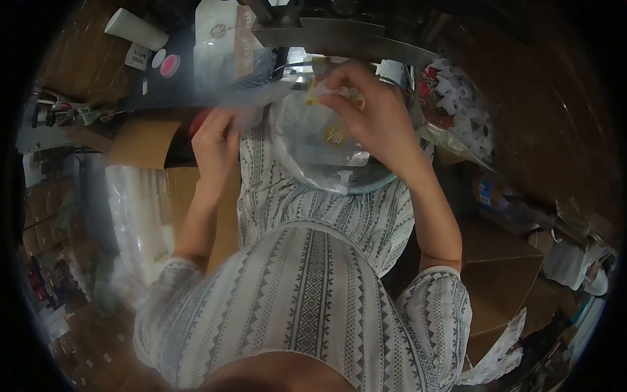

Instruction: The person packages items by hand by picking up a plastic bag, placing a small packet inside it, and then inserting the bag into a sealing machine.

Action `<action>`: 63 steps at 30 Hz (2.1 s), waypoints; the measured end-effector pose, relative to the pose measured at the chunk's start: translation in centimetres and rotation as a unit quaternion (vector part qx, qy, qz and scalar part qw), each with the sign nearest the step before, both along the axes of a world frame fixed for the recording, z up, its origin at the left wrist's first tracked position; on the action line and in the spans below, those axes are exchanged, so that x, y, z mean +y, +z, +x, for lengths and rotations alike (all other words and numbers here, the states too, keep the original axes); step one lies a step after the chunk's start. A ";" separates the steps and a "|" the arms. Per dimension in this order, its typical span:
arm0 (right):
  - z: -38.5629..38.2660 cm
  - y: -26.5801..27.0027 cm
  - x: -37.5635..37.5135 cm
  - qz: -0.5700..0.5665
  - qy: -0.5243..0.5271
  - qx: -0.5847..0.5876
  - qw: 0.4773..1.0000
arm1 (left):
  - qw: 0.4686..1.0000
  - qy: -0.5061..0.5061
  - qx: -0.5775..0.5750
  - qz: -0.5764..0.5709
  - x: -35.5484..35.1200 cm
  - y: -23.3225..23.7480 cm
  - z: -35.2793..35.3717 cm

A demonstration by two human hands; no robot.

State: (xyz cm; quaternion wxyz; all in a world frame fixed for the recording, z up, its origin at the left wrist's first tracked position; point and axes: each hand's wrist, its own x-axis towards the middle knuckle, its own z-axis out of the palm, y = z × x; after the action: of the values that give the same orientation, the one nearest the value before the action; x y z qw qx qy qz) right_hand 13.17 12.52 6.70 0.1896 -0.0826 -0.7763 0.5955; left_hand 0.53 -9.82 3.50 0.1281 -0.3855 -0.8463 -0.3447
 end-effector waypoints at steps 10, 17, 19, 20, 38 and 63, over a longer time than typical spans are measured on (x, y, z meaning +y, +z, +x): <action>1.1 -2.5 2.5 0.095 -0.115 -0.007 0.989 | 0.812 -0.138 -0.567 0.024 7.4 -1.3 1.2; 5.8 -0.7 5.2 0.211 -0.245 -0.192 0.926 | 0.743 -0.136 -0.652 0.064 10.2 -3.2 -1.0; 7.0 -2.6 7.4 0.331 -0.272 -0.239 0.871 | 0.777 -0.190 -0.596 0.073 9.3 -2.6 -1.2; 7.5 -3.5 8.2 0.448 -0.295 -0.277 0.798 | 0.798 -0.173 -0.575 0.041 8.7 -1.5 -2.3; 4.7 -4.2 10.1 0.490 -0.187 -0.256 0.812 | 0.997 0.054 -0.004 -0.051 6.4 -9.5 -18.8; 0.7 -0.2 0.3 0.262 0.029 0.008 0.965 | 0.965 -0.184 -0.174 -0.064 3.1 -1.7 2.3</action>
State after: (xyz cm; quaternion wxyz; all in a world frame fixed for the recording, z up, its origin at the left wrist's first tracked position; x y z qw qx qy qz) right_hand 13.84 12.82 6.50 0.1934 -0.0023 -0.9058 0.3771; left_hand 2.86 -6.73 1.84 -0.1114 -0.4757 -0.7905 -0.3692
